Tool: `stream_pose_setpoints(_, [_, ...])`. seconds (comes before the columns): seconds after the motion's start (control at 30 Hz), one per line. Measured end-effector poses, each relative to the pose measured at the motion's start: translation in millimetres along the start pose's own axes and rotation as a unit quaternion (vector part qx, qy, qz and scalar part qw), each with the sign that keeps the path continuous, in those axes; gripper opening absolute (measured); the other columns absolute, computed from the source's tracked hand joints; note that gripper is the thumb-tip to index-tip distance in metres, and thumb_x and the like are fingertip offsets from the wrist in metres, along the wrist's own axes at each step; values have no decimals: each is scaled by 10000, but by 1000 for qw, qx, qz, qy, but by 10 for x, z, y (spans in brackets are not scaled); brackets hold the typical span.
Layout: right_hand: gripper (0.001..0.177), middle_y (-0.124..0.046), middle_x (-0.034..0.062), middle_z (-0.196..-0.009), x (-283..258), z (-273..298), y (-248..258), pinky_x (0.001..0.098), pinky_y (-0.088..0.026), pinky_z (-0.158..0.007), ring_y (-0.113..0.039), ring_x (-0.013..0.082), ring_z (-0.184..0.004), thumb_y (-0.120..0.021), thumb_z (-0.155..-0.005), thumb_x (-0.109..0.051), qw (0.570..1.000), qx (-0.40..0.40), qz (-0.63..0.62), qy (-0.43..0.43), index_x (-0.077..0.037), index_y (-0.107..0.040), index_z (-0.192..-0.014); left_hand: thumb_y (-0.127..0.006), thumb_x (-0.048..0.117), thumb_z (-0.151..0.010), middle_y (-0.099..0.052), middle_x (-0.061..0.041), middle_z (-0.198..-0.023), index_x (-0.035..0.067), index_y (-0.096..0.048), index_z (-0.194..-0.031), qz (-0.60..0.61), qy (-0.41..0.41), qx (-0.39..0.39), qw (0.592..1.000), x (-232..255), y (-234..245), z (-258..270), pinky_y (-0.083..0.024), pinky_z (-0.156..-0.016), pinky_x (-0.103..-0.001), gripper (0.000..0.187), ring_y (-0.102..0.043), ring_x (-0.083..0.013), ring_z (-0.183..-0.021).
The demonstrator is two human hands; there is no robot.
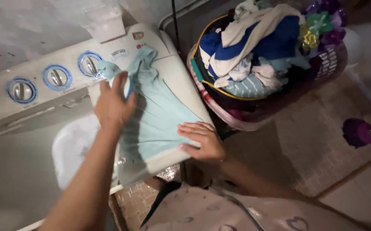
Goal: Hand washing white and light colored clothes over a washing machine basin using a brush and detergent.
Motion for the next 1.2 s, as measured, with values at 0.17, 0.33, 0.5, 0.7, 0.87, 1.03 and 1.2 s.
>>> stream_pose_setpoints(0.17, [396, -690, 102, -1242, -416, -304, -125, 456, -434, -994, -615, 320, -1166, -779, -804, -248, 998, -36, 39, 35, -110, -713, -1169, -731, 377, -799, -580, -194, -1135, 321, -538, -1427, -26, 21, -11, 999, 133, -118, 843, -539, -730, -541, 659, -641, -422, -996])
stream_pose_setpoints(0.33, [206, -706, 58, -1109, -69, -358, -337, 394, -500, -995, -638, 299, -1114, -646, -904, -145, 997, -58, -15, -47, -106, -702, -1098, -729, 348, -794, -576, -179, -1111, 316, -559, -1370, 36, 54, -21, 998, 283, -45, 1021, -541, -730, -531, 601, -638, -418, -958])
stream_pose_setpoints(0.5, [63, -695, 48, -908, -109, -263, 10, 457, -411, -772, -628, 287, -874, -692, -853, -170, 989, -148, -3, -25, -110, -672, -847, -738, 310, -837, -602, -174, -1134, 281, -607, -1356, 79, -34, -7, 996, 509, 70, 1037, -541, -731, -524, 536, -649, -411, -991])
stream_pose_setpoints(0.7, [153, -551, 46, -759, 54, -303, -151, 441, -410, -751, -572, 278, -809, -701, -802, -171, 987, -1, 154, -46, -119, -580, -723, -716, 370, -871, -713, -178, -1041, 290, -649, -1338, 15, -87, -96, 991, -40, -51, 61, -561, -747, -502, 479, -709, -367, -930])
stream_pose_setpoints(0.87, [211, -535, 29, -738, 64, -381, -141, 432, -399, -703, -564, 263, -771, -730, -820, -206, 988, 14, 153, -25, -144, -584, -680, -761, 378, -835, -694, -262, -1095, 213, -680, -1293, -39, -51, 61, 996, -218, -273, -44, -562, -690, -509, 493, -697, -400, -879])
stream_pose_setpoints(1.03, [298, -534, 21, -741, 13, -304, -131, 427, -391, -696, -555, 255, -756, -757, -884, -219, 985, 30, 171, -16, -148, -572, -662, -785, 440, -680, -703, -233, -1053, 111, -672, -1165, 33, -206, 12, 978, -213, -541, 165, -558, -722, -553, 597, -688, -434, -909])
stream_pose_setpoints(1.2, [270, -525, 16, -718, -68, -360, -85, 423, -396, -686, -550, 241, -729, -753, -857, -196, 984, 44, 172, -6, -156, -578, -655, -725, 391, -871, -682, -224, -1085, 225, -667, -1344, -9, 70, -39, 997, -268, -141, 35, -569, -766, -532, 504, -699, -407, -915])
Point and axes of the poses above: each hand's wrist, its own z-axis away from the middle knuckle, its own y-axis out of the back of the hand, x = y × z, the point moved 7 cm from there along -z, towards the middle knuckle
